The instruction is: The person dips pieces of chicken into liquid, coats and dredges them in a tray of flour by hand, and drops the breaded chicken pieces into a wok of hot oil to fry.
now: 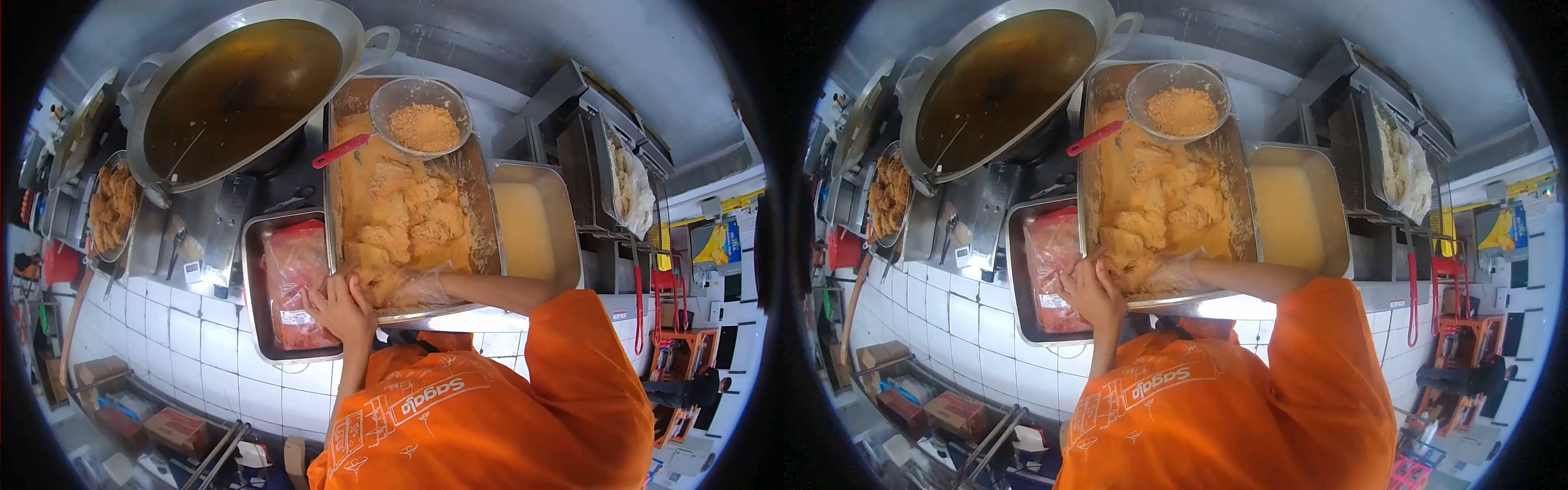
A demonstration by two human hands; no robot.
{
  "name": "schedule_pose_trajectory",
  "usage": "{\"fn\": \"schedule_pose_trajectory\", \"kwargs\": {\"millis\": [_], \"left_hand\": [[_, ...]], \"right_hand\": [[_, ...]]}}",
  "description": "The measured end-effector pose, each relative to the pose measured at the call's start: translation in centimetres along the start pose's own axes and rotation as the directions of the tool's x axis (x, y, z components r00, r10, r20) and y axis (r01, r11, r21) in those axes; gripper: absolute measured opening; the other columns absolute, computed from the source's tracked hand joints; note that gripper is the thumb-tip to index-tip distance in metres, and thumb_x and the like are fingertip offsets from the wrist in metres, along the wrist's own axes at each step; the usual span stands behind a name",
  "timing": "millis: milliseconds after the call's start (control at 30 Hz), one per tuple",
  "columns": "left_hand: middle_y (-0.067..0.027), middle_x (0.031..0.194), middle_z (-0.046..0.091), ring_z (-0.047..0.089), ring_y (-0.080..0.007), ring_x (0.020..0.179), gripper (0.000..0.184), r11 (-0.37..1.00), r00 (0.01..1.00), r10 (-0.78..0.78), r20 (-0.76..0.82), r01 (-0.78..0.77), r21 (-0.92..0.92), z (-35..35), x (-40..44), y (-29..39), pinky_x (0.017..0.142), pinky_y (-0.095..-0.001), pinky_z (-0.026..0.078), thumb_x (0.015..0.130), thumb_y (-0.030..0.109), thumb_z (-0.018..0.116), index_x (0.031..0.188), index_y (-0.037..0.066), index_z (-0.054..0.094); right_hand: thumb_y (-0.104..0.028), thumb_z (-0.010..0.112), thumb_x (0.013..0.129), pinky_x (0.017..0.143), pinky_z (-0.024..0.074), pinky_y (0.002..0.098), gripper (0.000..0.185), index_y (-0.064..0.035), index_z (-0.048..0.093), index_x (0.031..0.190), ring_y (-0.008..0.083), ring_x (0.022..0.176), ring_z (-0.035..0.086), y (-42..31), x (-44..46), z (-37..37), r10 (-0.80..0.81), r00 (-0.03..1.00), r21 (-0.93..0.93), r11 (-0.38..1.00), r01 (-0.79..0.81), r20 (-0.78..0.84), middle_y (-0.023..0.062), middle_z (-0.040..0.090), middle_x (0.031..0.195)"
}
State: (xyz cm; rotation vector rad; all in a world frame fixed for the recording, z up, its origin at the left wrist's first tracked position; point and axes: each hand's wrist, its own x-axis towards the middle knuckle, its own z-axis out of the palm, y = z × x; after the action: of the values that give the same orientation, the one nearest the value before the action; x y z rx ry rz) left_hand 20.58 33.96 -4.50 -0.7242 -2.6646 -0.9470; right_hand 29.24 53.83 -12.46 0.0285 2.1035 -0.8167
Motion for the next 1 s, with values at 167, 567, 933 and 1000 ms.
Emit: {"fn": "schedule_pose_trajectory", "kwargs": {"millis": [167, 567, 933, 1000], "left_hand": [[0.0065, 0.112, 0.071, 0.053, -0.0263, 0.116, 0.021, 0.999, 1.000, 0.004, 0.009, -0.003, -0.036, -0.3, 0.2, -0.1, 0.116, -0.0514, 0.022, 0.102, 0.026, 0.053, 0.109, 0.018, 0.071], [0.0028, 0.111, 0.071, 0.053, -0.0266, 0.117, 0.029, 0.999, 1.000, 0.007, 0.012, -0.006, -0.052, -0.6, 0.3, 0.0, 0.114, -0.0492, 0.025, 0.106, 0.026, 0.047, 0.108, 0.016, 0.073], [0.0055, 0.109, 0.070, 0.054, -0.0258, 0.115, 0.021, 0.996, 0.999, 0.037, -0.009, -0.037, -0.077, -0.3, 0.2, -0.3, 0.114, -0.0532, 0.024, 0.102, 0.026, 0.054, 0.110, 0.019, 0.072], [0.0049, 0.108, 0.070, 0.054, -0.0260, 0.116, 0.021, 0.996, 0.999, 0.043, -0.014, -0.044, -0.083, -0.2, 0.2, -0.5, 0.114, -0.0538, 0.024, 0.102, 0.026, 0.054, 0.109, 0.019, 0.071]], "right_hand": [[-0.032, 0.066, 0.089, 0.104, 0.0485, 0.0485, 0.062, -0.0164, 0.049, 0.146, 0.0247, 0.138, 0.052, 0.9, -5.9, -5.0, -0.127, 0.987, -0.297, 0.950, 0.094, -0.095, 0.0100, 0.048, 0.155], [-0.046, 0.064, 0.091, 0.094, 0.0519, 0.0481, 0.071, 0.0050, 0.050, 0.138, 0.0386, 0.108, 0.064, 7.0, -2.3, -5.0, 0.120, 0.725, -0.412, 0.754, -0.511, -0.679, 0.0227, 0.062, 0.123], [-0.036, 0.061, 0.092, 0.092, 0.0512, 0.0423, 0.064, -0.0031, 0.047, 0.146, 0.0297, 0.100, 0.067, 5.6, -3.2, -5.8, 0.207, 0.757, -0.486, 0.655, -0.578, -0.620, 0.0167, 0.068, 0.117], [-0.038, 0.062, 0.092, 0.088, 0.0515, 0.0414, 0.061, -0.0038, 0.051, 0.142, 0.0287, 0.098, 0.067, 2.0, -7.7, -9.4, 0.341, 0.773, -0.242, 0.814, -0.527, -0.535, 0.0141, 0.069, 0.111]]}}
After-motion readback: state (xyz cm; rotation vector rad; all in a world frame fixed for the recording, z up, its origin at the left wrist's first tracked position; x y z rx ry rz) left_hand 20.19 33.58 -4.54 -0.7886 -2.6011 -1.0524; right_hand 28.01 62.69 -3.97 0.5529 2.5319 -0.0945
